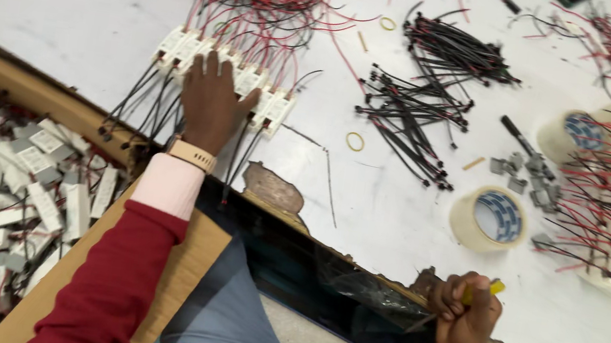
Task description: The person uses a screwdriver to connect red and black wires to small white electrical modules on a workbench. They repeatedly insert wires into terminal slots and tighten screws, then place completed modules into a cardboard box.
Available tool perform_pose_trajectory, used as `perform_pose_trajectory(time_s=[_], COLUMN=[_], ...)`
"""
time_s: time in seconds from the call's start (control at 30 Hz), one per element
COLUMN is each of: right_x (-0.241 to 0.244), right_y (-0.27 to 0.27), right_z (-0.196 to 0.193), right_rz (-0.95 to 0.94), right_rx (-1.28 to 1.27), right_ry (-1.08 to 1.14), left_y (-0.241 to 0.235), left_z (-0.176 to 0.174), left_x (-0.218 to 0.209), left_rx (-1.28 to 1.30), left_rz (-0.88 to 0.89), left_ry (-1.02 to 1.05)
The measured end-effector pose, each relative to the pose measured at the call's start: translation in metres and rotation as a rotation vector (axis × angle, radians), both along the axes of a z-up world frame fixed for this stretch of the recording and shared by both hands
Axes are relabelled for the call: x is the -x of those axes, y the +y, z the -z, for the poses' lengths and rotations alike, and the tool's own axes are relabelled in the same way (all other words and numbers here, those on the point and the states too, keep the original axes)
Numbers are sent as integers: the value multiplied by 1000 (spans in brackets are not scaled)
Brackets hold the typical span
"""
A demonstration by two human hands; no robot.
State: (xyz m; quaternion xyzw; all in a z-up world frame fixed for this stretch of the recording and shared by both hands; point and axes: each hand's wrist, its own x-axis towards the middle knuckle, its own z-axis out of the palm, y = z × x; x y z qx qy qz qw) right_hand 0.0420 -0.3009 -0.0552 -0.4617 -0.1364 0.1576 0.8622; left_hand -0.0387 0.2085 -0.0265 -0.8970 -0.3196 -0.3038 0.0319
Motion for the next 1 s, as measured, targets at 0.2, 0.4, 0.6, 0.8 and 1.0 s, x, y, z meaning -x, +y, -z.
perform_pose_trajectory(time_s=[0.2, 0.4, 0.6, 0.8, 1.0], right_x=[0, 0, 3, 10, 16], right_y=[4, 10, 12, 15, 23], right_z=[0, -13, -18, -10, -18], right_rz=[1, 22, 48, 138, 188], right_rx=[11, 102, 141, 138, 315], right_ry=[32, 31, 39, 9, -92], left_y=[-16, -76, -179, -242, -227], left_z=[-29, -29, 13, 21, 14], left_x=[9, -23, -114, -120, -67], left_rx=[45, -18, 230, 22, 178], left_rz=[-2, 398, 885, 1020, 1009], left_ry=[50, -97, -66, -49, 90])
